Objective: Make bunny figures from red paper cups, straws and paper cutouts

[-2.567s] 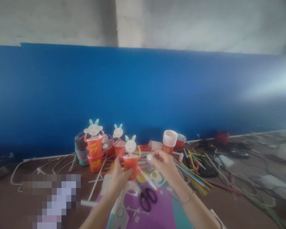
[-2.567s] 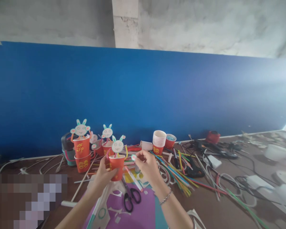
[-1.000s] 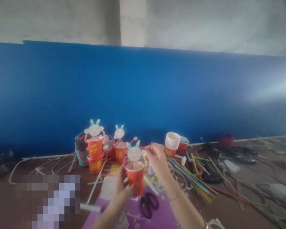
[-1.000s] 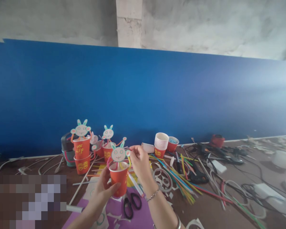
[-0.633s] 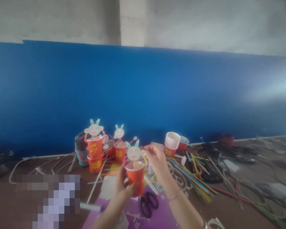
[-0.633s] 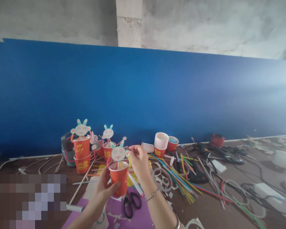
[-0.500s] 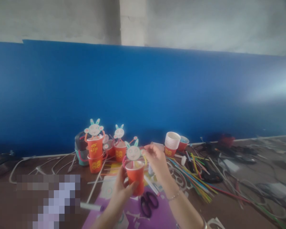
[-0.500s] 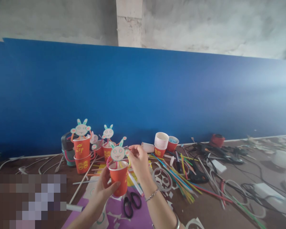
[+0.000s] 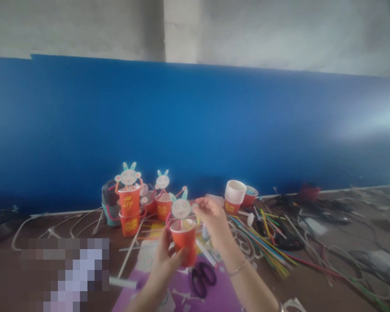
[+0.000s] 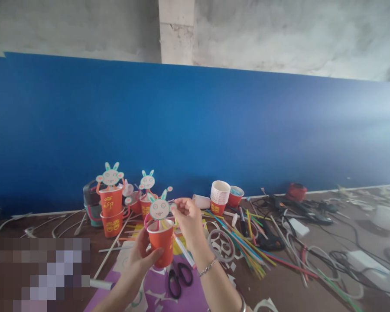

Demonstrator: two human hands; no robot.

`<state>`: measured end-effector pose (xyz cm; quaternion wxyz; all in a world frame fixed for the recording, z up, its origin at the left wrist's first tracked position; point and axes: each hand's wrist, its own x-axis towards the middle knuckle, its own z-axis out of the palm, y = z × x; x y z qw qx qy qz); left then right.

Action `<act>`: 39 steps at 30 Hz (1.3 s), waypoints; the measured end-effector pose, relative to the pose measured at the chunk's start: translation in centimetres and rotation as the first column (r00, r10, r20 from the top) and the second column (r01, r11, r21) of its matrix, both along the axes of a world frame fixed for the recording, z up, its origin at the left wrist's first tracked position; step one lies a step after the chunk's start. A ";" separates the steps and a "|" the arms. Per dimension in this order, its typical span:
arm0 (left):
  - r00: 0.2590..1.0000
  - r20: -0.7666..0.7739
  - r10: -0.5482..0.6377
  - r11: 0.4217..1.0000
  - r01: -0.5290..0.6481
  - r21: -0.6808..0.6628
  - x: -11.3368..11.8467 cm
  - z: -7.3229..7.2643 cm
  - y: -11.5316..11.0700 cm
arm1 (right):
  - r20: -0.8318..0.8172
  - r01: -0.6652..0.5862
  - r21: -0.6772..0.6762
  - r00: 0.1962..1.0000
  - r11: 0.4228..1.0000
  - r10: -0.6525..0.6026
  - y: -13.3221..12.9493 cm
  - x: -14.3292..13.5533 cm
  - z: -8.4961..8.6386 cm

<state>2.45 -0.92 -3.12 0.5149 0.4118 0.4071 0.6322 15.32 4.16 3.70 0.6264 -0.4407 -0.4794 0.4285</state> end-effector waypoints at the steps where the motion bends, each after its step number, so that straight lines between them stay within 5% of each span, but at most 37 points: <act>1: 1.000 0.001 0.002 1.000 -0.002 -0.003 0.0 0.0 0.0 | -0.008 0.001 -0.007 1.000 1.000 -0.001 0.0 0.0 0.0; 21: 0.999 0.006 -0.043 0.998 0.043 -0.044 -0.1 -0.2 -0.1 | -0.160 -0.019 -0.167 0.987 0.986 -0.008 -0.3 -0.1 -0.1; 29: 1.000 -0.018 0.015 1.000 -0.016 -0.022 -0.3 -0.3 0.2 | -0.184 -0.055 -0.108 0.982 0.993 0.035 -0.2 0.1 0.4; 39: 1.000 -0.010 0.013 1.000 -0.013 0.009 -0.3 -0.8 0.5 | 0.072 0.015 -0.169 0.997 0.985 -0.003 -0.9 0.5 1.4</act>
